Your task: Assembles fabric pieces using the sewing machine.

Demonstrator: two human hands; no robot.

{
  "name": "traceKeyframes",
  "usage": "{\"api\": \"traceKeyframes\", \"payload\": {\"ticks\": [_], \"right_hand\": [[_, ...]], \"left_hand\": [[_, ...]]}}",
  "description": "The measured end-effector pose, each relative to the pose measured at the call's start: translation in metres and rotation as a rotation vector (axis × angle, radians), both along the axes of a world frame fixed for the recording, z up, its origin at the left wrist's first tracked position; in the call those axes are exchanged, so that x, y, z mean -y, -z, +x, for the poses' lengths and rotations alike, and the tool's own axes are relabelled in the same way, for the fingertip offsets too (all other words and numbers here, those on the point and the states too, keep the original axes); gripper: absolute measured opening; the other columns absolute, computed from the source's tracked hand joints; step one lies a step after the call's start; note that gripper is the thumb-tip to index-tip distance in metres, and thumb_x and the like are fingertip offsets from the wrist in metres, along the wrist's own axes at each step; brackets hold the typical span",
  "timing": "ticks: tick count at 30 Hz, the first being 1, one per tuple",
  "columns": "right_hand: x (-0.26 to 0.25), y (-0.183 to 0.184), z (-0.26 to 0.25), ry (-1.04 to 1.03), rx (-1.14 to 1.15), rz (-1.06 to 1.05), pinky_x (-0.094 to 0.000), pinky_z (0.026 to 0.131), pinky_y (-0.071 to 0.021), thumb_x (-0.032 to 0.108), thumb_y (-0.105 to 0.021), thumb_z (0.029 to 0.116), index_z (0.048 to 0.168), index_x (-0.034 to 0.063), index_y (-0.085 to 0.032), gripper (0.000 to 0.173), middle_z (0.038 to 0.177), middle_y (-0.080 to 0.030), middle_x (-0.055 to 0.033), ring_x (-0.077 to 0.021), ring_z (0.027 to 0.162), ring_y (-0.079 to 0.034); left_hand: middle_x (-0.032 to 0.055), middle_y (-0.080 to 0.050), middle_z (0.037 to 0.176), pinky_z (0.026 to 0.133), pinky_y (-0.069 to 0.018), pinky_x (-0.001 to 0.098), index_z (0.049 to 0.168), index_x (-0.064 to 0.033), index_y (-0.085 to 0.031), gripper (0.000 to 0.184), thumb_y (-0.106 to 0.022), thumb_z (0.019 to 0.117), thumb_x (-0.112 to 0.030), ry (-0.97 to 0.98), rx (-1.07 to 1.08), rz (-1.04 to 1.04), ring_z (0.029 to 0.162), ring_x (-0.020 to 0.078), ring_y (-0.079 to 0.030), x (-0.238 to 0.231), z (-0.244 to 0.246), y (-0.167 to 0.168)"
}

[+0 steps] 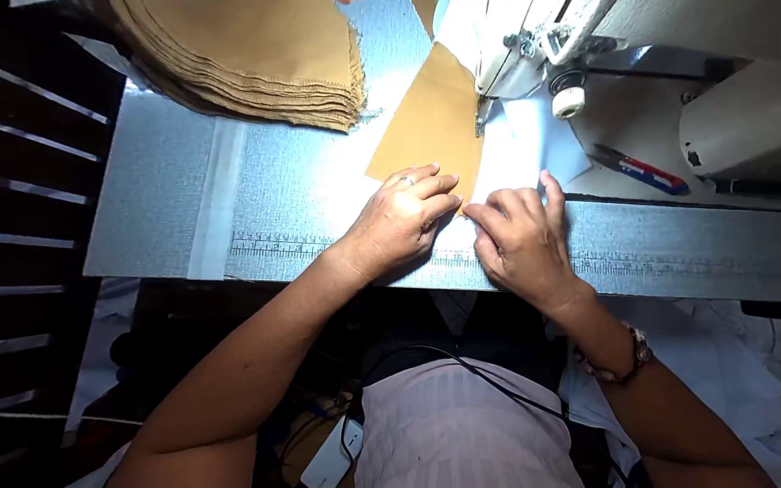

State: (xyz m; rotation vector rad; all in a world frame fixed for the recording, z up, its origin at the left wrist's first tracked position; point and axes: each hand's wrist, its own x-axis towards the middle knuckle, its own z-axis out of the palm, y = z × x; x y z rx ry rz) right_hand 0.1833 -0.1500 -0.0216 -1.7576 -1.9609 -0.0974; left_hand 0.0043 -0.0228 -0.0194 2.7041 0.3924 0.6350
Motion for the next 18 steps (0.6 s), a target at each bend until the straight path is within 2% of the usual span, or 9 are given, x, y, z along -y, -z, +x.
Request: {"api": "traceKeyframes", "payload": {"ticks": [4, 6, 8, 10, 11, 14, 18], "right_hand": [[-0.011, -0.001, 0.01, 0.032, 0.028, -0.014, -0.0706, 0.11, -0.0242, 0.015, -0.049, 0.095, 0.111, 0.01, -0.077, 0.032, 0.093, -0.065, -0.0134, -0.0368, 0.093, -0.063], [-0.01, -0.008, 0.013, 0.025, 0.032, -0.046, -0.0726, 0.109, -0.0229, 0.013, -0.05, 0.0962, 0.114, 0.0069, -0.075, 0.031, 0.097, -0.064, -0.0155, -0.0397, 0.098, -0.061], [-0.012, -0.008, 0.013, 0.046, 0.016, -0.046, -0.0755, 0.112, -0.0169, 0.016, -0.051, 0.0972, 0.119, 0.007, -0.074, 0.033, 0.111, -0.067, -0.0171, -0.043, 0.113, -0.059], [-0.001, -0.011, 0.008, 0.035, -0.007, -0.062, -0.077, 0.116, -0.0125, 0.018, -0.053, 0.0973, 0.127, 0.0074, -0.071, 0.036, 0.132, -0.065, -0.0185, -0.0465, 0.135, -0.051], [0.009, -0.011, 0.004, 0.023, -0.021, -0.053, -0.0772, 0.116, -0.0128, 0.019, -0.054, 0.0979, 0.127, 0.0082, -0.071, 0.035, 0.137, -0.064, -0.0183, -0.0467, 0.14, -0.047], [0.049, -0.006, -0.003, 0.0, -0.058, 0.008, -0.076, 0.116, -0.0174, 0.025, -0.055, 0.0996, 0.124, 0.0129, -0.074, 0.033, 0.136, -0.065, -0.0158, -0.0443, 0.141, -0.047], [0.108, 0.0, -0.004, 0.007, -0.122, -0.018, -0.0719, 0.117, -0.0236, 0.029, -0.053, 0.104, 0.118, 0.0182, -0.075, 0.028, 0.13, -0.069, -0.0115, -0.0398, 0.14, -0.05]], "left_hand": [[0.0165, -0.069, 0.132, 0.111, -0.0432, 0.0537, 0.116, -0.0061, -0.076, 0.033, -0.048, 0.0989, -0.006, -0.039, -0.016, 0.015, 0.13, 0.0409, -0.06, -0.007, 0.014, 0.0], [0.017, -0.067, 0.134, 0.113, -0.0414, 0.0551, 0.118, -0.0062, -0.075, 0.034, -0.047, 0.0999, -0.007, -0.057, -0.043, 0.006, 0.132, 0.0421, -0.058, -0.013, 0.021, -0.001], [0.0171, -0.066, 0.136, 0.113, -0.0402, 0.0564, 0.119, -0.0058, -0.075, 0.033, -0.047, 0.1017, -0.009, -0.076, -0.056, -0.005, 0.133, 0.043, -0.057, -0.02, 0.028, -0.002], [0.0181, -0.066, 0.136, 0.114, -0.039, 0.0577, 0.119, -0.0046, -0.075, 0.033, -0.046, 0.1027, -0.01, -0.091, -0.062, -0.02, 0.133, 0.044, -0.056, -0.028, 0.036, -0.004], [0.0179, -0.065, 0.137, 0.114, -0.0387, 0.0573, 0.12, -0.0047, -0.074, 0.034, -0.046, 0.1036, -0.011, -0.101, -0.076, -0.023, 0.133, 0.0437, -0.056, -0.032, 0.039, -0.005], [0.0185, -0.064, 0.139, 0.115, -0.0373, 0.0573, 0.122, -0.0042, -0.073, 0.036, -0.043, 0.1041, -0.011, -0.122, -0.106, -0.029, 0.135, 0.0437, -0.054, -0.041, 0.047, -0.006], [0.0191, -0.062, 0.141, 0.118, -0.0354, 0.0545, 0.123, -0.0039, -0.073, 0.036, -0.043, 0.1039, -0.009, -0.142, -0.124, -0.04, 0.137, 0.042, -0.053, -0.052, 0.055, -0.005]]}}
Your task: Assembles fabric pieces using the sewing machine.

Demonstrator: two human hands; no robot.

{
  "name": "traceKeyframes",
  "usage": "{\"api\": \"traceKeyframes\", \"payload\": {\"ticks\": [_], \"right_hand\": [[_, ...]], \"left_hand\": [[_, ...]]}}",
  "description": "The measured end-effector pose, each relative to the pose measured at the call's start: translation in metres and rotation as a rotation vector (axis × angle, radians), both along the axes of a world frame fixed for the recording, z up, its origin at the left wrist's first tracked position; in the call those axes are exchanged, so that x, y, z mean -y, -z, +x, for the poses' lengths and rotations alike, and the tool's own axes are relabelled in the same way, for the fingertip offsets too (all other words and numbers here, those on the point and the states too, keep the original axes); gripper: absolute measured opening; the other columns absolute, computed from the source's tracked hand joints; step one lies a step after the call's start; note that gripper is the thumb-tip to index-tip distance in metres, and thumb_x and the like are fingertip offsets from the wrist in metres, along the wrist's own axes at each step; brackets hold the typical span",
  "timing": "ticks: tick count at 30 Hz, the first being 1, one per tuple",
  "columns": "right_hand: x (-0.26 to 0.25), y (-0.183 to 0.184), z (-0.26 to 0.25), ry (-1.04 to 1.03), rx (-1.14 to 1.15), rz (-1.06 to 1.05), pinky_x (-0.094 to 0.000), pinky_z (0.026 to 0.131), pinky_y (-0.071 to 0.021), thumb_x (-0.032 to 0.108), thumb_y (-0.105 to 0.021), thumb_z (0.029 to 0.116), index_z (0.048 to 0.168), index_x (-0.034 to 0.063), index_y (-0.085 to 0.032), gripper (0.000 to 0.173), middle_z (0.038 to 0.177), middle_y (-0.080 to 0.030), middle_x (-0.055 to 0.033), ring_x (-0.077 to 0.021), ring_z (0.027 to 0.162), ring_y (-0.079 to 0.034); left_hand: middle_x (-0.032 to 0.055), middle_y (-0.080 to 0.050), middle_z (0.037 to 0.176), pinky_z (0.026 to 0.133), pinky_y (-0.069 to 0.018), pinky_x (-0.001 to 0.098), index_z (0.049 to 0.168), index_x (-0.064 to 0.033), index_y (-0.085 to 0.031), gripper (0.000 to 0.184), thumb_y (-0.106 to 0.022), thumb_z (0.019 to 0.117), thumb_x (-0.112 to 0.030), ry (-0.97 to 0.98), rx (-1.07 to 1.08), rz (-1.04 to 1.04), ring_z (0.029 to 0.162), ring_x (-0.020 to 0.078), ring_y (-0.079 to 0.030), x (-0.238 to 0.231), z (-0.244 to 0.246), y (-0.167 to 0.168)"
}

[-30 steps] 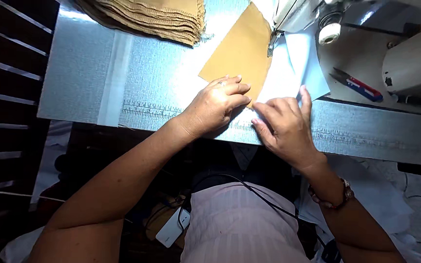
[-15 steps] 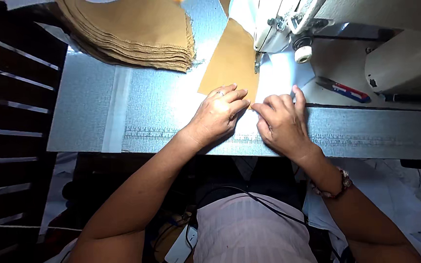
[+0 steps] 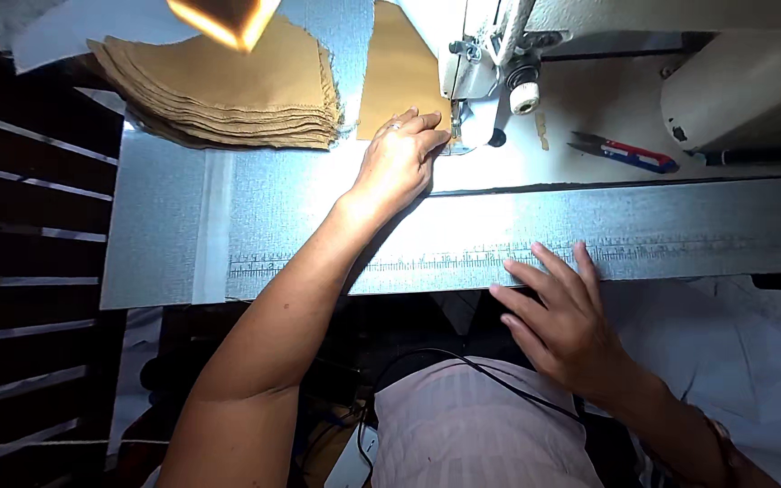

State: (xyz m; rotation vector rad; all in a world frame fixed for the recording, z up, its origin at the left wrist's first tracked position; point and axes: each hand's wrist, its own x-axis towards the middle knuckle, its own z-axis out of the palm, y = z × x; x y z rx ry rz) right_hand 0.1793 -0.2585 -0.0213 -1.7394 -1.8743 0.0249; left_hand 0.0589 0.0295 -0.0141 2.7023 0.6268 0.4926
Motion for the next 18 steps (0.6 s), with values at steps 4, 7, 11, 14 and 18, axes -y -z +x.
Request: {"api": "traceKeyframes", "payload": {"ticks": [4, 7, 11, 14, 18], "right_hand": [[0.045, 0.008, 0.003, 0.001, -0.069, -0.05, -0.0607, 0.117, -0.0315, 0.03, -0.05, 0.106, 0.116, 0.0225, -0.073, 0.027, 0.128, -0.07, -0.0083, -0.0339, 0.135, -0.055], [0.07, 0.016, 0.009, 0.033, -0.139, -0.065, -0.053, 0.118, -0.0331, 0.028, -0.052, 0.1048, 0.113, 0.0219, -0.073, 0.024, 0.126, -0.069, -0.008, -0.0312, 0.135, -0.054], [0.099, 0.033, 0.013, 0.146, -0.228, -0.097, -0.0496, 0.116, -0.0379, 0.029, -0.052, 0.1037, 0.108, 0.0185, -0.076, 0.026, 0.121, -0.072, -0.0101, -0.0322, 0.13, -0.058], [0.114, 0.044, 0.01, 0.211, -0.274, -0.121, -0.0474, 0.115, -0.0394, 0.027, -0.052, 0.1018, 0.105, 0.0158, -0.078, 0.028, 0.118, -0.073, -0.0112, -0.0338, 0.128, -0.059], [0.124, 0.053, 0.009, 0.272, -0.346, -0.126, -0.0413, 0.114, -0.0399, 0.027, -0.054, 0.1, 0.102, 0.013, -0.079, 0.029, 0.115, -0.074, -0.0112, -0.031, 0.126, -0.061]], "left_hand": [[0.0184, -0.06, 0.144, 0.12, -0.032, 0.0529, 0.126, -0.0024, -0.071, 0.038, -0.041, 0.1024, -0.004, -0.02, -0.016, -0.027, 0.14, 0.0407, -0.05, -0.008, 0.005, -0.001], [0.0182, -0.058, 0.146, 0.12, -0.0298, 0.0569, 0.127, -0.0021, -0.07, 0.039, -0.04, 0.1018, -0.003, -0.04, -0.033, -0.044, 0.141, 0.0413, -0.048, -0.005, 0.007, -0.004], [0.0172, -0.053, 0.152, 0.121, -0.0244, 0.0598, 0.136, -0.0041, -0.065, 0.041, -0.039, 0.104, -0.006, -0.068, -0.095, -0.07, 0.146, 0.0427, -0.041, 0.001, 0.006, -0.006], [0.0172, -0.052, 0.152, 0.122, -0.0243, 0.0588, 0.136, -0.0042, -0.065, 0.041, -0.04, 0.1039, -0.006, -0.072, -0.095, -0.068, 0.146, 0.0423, -0.041, 0.002, 0.006, -0.006], [0.0176, -0.052, 0.153, 0.121, -0.0245, 0.0612, 0.137, -0.0054, -0.064, 0.042, -0.039, 0.1042, -0.007, -0.088, -0.125, -0.063, 0.146, 0.043, -0.041, 0.002, 0.006, -0.008]]}}
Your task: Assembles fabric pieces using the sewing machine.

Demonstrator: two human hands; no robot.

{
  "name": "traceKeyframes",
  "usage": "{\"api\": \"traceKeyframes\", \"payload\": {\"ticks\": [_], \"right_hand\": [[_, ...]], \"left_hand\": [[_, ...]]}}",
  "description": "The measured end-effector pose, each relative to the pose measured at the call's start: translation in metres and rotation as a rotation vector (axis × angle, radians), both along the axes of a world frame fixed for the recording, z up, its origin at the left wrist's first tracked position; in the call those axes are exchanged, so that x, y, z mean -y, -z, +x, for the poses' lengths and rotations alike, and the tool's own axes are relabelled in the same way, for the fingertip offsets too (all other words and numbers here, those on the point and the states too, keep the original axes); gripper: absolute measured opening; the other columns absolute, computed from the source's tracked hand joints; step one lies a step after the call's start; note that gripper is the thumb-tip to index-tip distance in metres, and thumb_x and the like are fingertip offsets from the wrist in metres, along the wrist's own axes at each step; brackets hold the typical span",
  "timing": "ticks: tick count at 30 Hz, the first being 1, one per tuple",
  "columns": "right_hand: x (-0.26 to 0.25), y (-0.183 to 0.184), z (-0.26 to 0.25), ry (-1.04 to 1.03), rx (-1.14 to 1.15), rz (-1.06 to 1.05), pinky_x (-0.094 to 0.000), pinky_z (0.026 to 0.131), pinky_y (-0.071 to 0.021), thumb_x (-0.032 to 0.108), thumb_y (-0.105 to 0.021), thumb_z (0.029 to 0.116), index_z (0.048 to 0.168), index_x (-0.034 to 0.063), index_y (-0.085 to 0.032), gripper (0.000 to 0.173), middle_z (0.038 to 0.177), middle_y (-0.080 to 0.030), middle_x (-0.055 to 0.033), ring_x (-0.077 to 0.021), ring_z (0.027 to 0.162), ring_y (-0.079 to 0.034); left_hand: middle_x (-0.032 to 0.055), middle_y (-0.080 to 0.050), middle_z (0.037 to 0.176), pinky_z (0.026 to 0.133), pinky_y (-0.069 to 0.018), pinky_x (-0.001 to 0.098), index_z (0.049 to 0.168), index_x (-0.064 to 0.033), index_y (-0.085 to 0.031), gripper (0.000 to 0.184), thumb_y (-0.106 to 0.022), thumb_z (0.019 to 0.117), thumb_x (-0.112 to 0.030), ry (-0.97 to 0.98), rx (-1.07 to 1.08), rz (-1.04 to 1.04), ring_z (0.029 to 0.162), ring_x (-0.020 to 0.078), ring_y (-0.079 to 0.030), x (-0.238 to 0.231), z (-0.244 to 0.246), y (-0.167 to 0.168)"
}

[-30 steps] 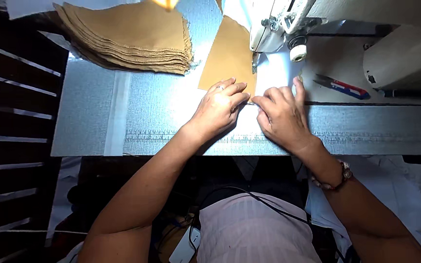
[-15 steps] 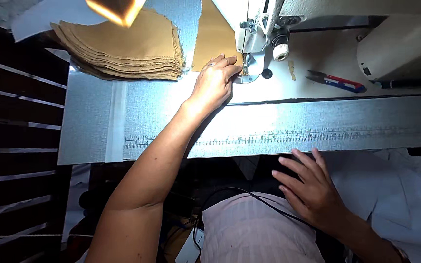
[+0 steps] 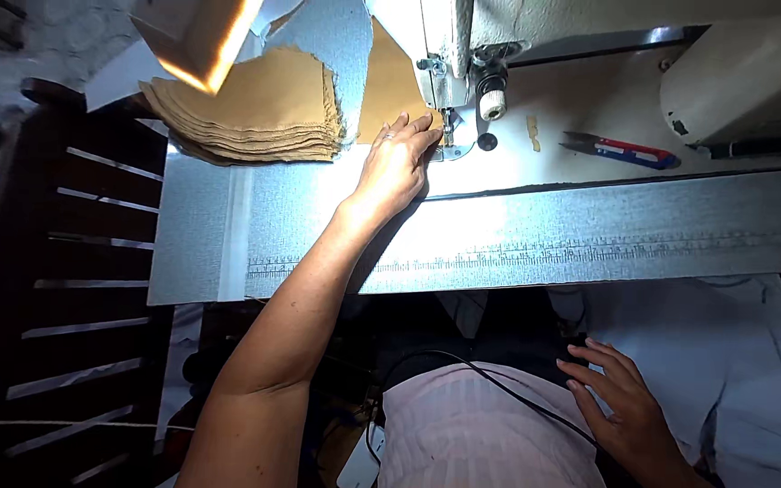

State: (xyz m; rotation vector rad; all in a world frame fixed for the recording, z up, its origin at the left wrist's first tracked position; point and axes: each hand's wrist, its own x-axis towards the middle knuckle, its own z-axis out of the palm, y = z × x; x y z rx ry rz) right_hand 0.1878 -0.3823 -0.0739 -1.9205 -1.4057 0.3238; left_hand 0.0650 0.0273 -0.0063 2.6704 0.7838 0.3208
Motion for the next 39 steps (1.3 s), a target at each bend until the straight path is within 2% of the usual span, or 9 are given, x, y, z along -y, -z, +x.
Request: {"api": "traceKeyframes", "payload": {"ticks": [7, 10, 13, 15, 20, 26, 32, 35, 39], "right_hand": [[0.016, 0.012, 0.011, 0.062, -0.059, -0.066, -0.0414, 0.105, -0.0486, 0.023, -0.056, 0.0942, 0.101, 0.0077, -0.08, 0.03, 0.111, -0.075, -0.014, -0.034, 0.116, -0.066], [0.023, 0.017, 0.012, 0.081, -0.098, -0.095, -0.0444, 0.101, -0.0517, 0.021, -0.056, 0.0933, 0.101, 0.0053, -0.08, 0.03, 0.11, -0.076, -0.0152, -0.0347, 0.111, -0.068], [0.024, 0.011, 0.011, 0.07, -0.122, -0.132, -0.05, 0.093, -0.0553, 0.011, -0.057, 0.0908, 0.103, 0.001, -0.078, 0.026, 0.11, -0.075, -0.0179, -0.0365, 0.105, -0.071], [0.034, 0.003, 0.01, 0.09, -0.189, -0.221, -0.0539, 0.093, -0.0545, 0.005, -0.059, 0.093, 0.108, -0.0015, -0.076, 0.024, 0.112, -0.073, -0.0199, -0.0384, 0.105, -0.07], [0.103, 0.019, 0.004, 0.388, -0.258, -0.31, -0.0515, 0.089, -0.0556, 0.003, -0.06, 0.0956, 0.11, 0.0006, -0.077, 0.023, 0.102, -0.073, -0.0178, -0.0344, 0.099, -0.07], [0.207, 0.042, 0.006, 1.076, -0.276, -0.408, -0.0533, 0.092, -0.0545, 0.003, -0.054, 0.1019, 0.118, -0.0093, -0.07, 0.026, 0.111, -0.068, -0.0303, -0.0418, 0.101, -0.068], [0.22, 0.091, 0.037, 1.168, -0.287, -0.475, -0.0572, 0.106, -0.0461, 0.006, -0.054, 0.1021, 0.126, -0.0113, -0.065, 0.032, 0.125, -0.064, -0.0329, -0.0478, 0.121, -0.061], [0.214, 0.113, 0.044, 1.088, -0.274, -0.534, -0.0658, 0.103, -0.0436, 0.013, -0.062, 0.0986, 0.133, -0.0092, -0.061, 0.041, 0.123, -0.064, -0.0342, -0.0529, 0.119, -0.059], [0.213, 0.123, 0.046, 1.099, -0.25, -0.474, -0.0662, 0.1, -0.044, 0.011, -0.063, 0.0956, 0.131, -0.0081, -0.062, 0.04, 0.117, -0.065, -0.0337, -0.0532, 0.114, -0.06]], "left_hand": [[0.0178, -0.049, 0.155, 0.117, -0.0291, 0.0652, 0.146, -0.0043, -0.055, 0.046, -0.043, 0.1022, -0.003, -0.033, -0.101, 0.005, 0.145, 0.043, -0.042, 0.056, -0.012, -0.015], [0.018, -0.071, 0.117, 0.092, -0.0536, 0.0504, 0.121, -0.0014, -0.072, 0.029, -0.054, 0.0979, -0.002, 0.195, 0.17, 0.056, 0.11, 0.0343, -0.067, 0.112, -0.017, -0.014], [0.0092, -0.072, 0.089, 0.071, -0.0551, 0.0354, 0.105, -0.008, -0.076, 0.02, -0.056, 0.0997, -0.007, 0.588, 0.301, -0.04, 0.081, 0.0223, -0.069, 0.158, -0.009, -0.007], [0.0075, -0.071, 0.083, 0.07, -0.0554, 0.0326, 0.102, -0.0078, -0.075, 0.022, -0.053, 0.1021, -0.009, 0.76, 0.246, -0.202, 0.077, 0.0198, -0.069, 0.181, 0.001, 0.006], [0.0108, -0.073, 0.1, 0.085, -0.0586, 0.0409, 0.109, -0.0024, -0.076, 0.023, -0.057, 0.0998, -0.011, 0.871, -0.092, -0.672, 0.093, 0.0206, -0.071, 0.216, 0.051, 0.074], [0.0149, -0.072, 0.101, 0.078, -0.0581, 0.0351, 0.122, 0.0039, -0.067, 0.026, -0.058, 0.1033, -0.011, 0.71, -0.413, -1.068, 0.082, 0.0167, -0.069, 0.291, 0.129, 0.118], [0.03, -0.045, 0.148, 0.095, -0.0544, 0.0532, 0.158, -0.0026, -0.025, 0.075, -0.068, 0.0969, -0.009, 0.219, -0.593, -1.253, 0.123, 0.0407, -0.059, 0.347, 0.146, 0.155], [0.0282, -0.052, 0.14, 0.09, -0.0558, 0.0521, 0.16, -0.0047, -0.018, 0.082, -0.07, 0.0967, -0.01, 0.108, -0.539, -1.267, 0.116, 0.0382, -0.063, 0.358, 0.142, 0.157], [0.0236, -0.063, 0.11, 0.077, -0.0593, 0.0397, 0.151, 0.0036, -0.025, 0.072, -0.07, 0.0967, -0.01, 0.044, -0.473, -1.293, 0.084, 0.0249, -0.069, 0.365, 0.144, 0.158]]}}
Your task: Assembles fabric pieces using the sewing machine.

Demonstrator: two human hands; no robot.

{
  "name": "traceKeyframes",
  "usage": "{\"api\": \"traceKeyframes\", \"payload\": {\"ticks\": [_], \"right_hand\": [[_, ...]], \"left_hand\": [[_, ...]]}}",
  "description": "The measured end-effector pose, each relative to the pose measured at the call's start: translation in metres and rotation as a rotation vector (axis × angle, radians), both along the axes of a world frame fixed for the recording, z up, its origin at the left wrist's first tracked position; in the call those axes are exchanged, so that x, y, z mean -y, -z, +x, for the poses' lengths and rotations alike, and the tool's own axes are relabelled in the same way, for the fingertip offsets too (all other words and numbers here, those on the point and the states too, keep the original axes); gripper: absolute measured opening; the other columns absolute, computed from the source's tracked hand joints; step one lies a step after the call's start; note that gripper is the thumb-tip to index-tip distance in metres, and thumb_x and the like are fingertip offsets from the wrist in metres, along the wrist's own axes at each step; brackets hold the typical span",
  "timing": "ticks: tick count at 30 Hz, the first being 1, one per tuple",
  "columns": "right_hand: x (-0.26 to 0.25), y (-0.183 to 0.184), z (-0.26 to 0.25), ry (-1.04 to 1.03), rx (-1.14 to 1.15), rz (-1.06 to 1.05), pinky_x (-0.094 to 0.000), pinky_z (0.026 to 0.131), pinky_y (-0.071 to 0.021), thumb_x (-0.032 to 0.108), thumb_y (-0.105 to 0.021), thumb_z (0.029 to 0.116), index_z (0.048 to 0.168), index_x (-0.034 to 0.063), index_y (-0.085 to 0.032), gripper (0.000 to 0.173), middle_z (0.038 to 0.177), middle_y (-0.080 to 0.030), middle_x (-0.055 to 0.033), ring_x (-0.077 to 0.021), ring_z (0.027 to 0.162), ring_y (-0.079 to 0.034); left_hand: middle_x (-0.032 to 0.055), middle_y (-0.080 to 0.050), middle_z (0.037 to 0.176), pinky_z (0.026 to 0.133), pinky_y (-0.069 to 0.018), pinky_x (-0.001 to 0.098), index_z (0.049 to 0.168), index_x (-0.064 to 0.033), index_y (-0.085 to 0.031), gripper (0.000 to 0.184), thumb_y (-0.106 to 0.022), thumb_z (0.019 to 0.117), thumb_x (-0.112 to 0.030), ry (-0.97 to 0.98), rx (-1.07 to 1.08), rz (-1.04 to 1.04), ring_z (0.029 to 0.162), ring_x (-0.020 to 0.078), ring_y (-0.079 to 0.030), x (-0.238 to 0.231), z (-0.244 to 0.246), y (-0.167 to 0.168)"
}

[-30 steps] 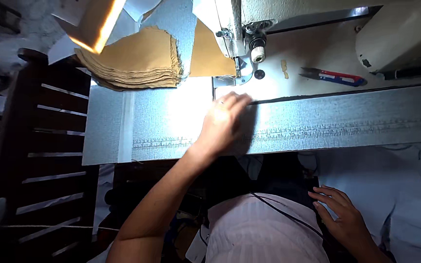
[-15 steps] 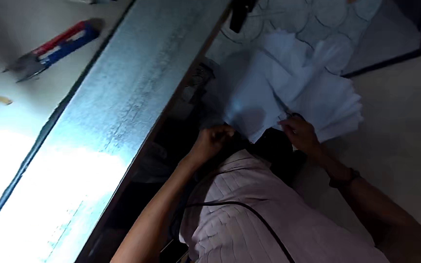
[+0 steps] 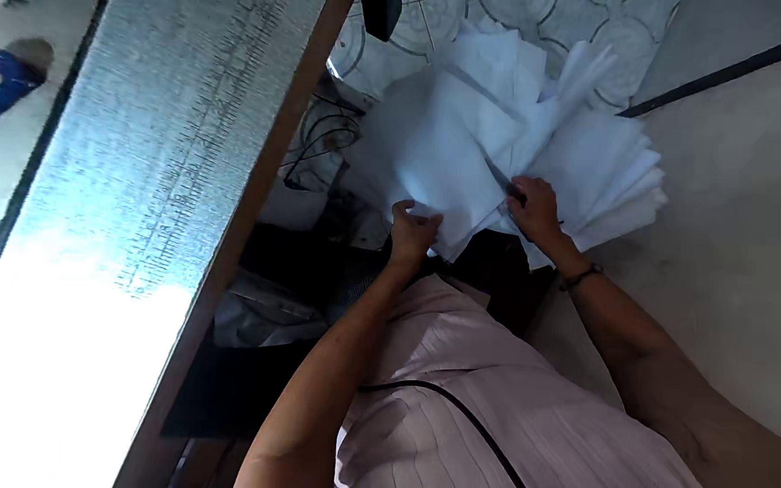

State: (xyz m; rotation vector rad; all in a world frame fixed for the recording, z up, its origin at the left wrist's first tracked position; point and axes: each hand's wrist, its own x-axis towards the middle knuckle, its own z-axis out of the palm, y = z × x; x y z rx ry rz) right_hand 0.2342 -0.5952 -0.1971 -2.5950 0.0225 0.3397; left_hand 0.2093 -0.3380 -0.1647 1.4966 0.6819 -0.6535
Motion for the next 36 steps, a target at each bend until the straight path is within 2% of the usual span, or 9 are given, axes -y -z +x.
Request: {"api": "traceKeyframes", "payload": {"ticks": [10, 13, 18, 22, 25, 28, 31, 33, 36], "right_hand": [[0.007, -0.034, -0.01, 0.091, 0.136, 0.044, -0.05, 0.084, -0.0541, 0.003, -0.06, 0.0934, 0.127, -0.0098, -0.063, 0.036, 0.108, -0.065, -0.0315, -0.0415, 0.094, -0.065], [0.005, -0.05, -0.007, 0.095, 0.165, 0.049, -0.0479, 0.081, -0.0539, 0.003, -0.06, 0.0931, 0.126, -0.0099, -0.064, 0.036, 0.105, -0.064, -0.0307, -0.0394, 0.09, -0.064], [0.003, -0.036, 0.003, -0.038, 0.121, 0.079, -0.0507, 0.083, -0.0543, 0.002, -0.06, 0.0926, 0.124, -0.0109, -0.064, 0.035, 0.106, -0.065, -0.032, -0.042, 0.092, -0.065], [0.0, -0.028, 0.0, -0.077, -0.054, -0.035, -0.0629, 0.1, -0.0467, 0.003, -0.061, 0.0956, 0.128, -0.0094, -0.063, 0.035, 0.121, -0.061, -0.0368, -0.0533, 0.116, -0.059], [-0.034, -0.091, 0.001, -0.112, 0.031, 0.022, -0.0686, 0.105, -0.0407, 0.001, -0.061, 0.0975, 0.136, -0.0071, -0.058, 0.039, 0.135, -0.053, -0.0377, -0.0561, 0.127, -0.05], [-0.109, -0.158, 0.005, -0.585, 0.17, 0.304, -0.0637, 0.107, -0.0422, 0.005, -0.062, 0.0825, 0.127, -0.0072, -0.065, 0.046, 0.134, -0.062, -0.0286, -0.0467, 0.13, -0.054], [-0.198, -0.183, -0.014, -1.264, 0.114, 0.55, -0.0541, 0.109, -0.0438, 0.032, -0.059, 0.0896, 0.119, 0.0096, -0.07, 0.039, 0.121, -0.072, -0.0083, -0.0226, 0.123, -0.064], [-0.248, -0.189, -0.015, -1.51, -0.024, 0.614, -0.0513, 0.084, -0.0563, 0.015, -0.068, 0.0827, 0.103, 0.0055, -0.074, 0.024, 0.093, -0.076, -0.0088, -0.0231, 0.089, -0.074], [-0.301, -0.205, 0.002, -1.67, -0.102, 0.556, -0.0361, 0.072, -0.06, 0.011, -0.066, 0.084, 0.103, 0.0047, -0.076, 0.022, 0.091, -0.076, -0.0079, -0.0171, 0.081, -0.073]], "left_hand": [[0.0168, -0.064, 0.097, 0.079, -0.0578, 0.0379, 0.107, 0.0075, -0.06, 0.021, -0.067, 0.098, -0.01, 0.212, 0.097, -0.067, 0.083, 0.0199, -0.066, -0.009, -0.019, -0.021], [0.0084, -0.068, 0.092, 0.072, -0.0582, 0.0318, 0.112, 0.0013, -0.062, 0.018, -0.067, 0.0962, -0.005, 0.343, 0.256, -0.171, 0.077, 0.0123, -0.066, -0.026, -0.042, -0.066], [-0.0147, -0.073, 0.098, 0.075, -0.0575, 0.0162, 0.116, -0.0282, -0.072, 0.033, -0.057, 0.0911, -0.012, -0.001, 0.65, -0.481, 0.085, -0.0054, -0.067, -0.092, -0.098, -0.128], [-0.0123, -0.075, 0.109, 0.086, -0.0566, 0.0164, 0.124, -0.0237, -0.07, 0.036, -0.058, 0.0924, -0.011, -0.229, 0.812, -0.495, 0.098, -0.003, -0.069, -0.136, -0.136, -0.163], [-0.0137, -0.074, 0.115, 0.088, -0.057, 0.0165, 0.13, -0.0258, -0.067, 0.037, -0.062, 0.0949, -0.013, -0.29, 0.878, -0.365, 0.102, -0.0037, -0.069, -0.142, -0.157, -0.171], [-0.0157, -0.073, 0.114, 0.086, -0.0568, 0.0153, 0.127, -0.0268, -0.068, 0.035, -0.063, 0.0946, -0.015, -0.374, 0.949, -0.3, 0.1, -0.0062, -0.068, -0.138, -0.171, -0.175], [-0.0112, -0.074, 0.108, 0.084, -0.0559, 0.0158, 0.12, -0.0208, -0.07, 0.03, -0.062, 0.0937, -0.01, -0.58, 1.109, -0.359, 0.097, -0.0047, -0.068, -0.149, -0.19, -0.183], [-0.0133, -0.075, 0.106, 0.084, -0.0562, 0.0145, 0.118, -0.0242, -0.073, 0.031, -0.065, 0.0904, -0.013, -0.833, 1.184, -0.14, 0.096, -0.0059, -0.069, -0.163, -0.218, -0.201], [-0.0176, -0.076, 0.096, 0.078, -0.0576, 0.0141, 0.107, -0.0326, -0.076, 0.027, -0.062, 0.0909, -0.015, -1.278, 1.154, 0.418, 0.088, -0.0073, -0.069, -0.193, -0.278, -0.22]]}}
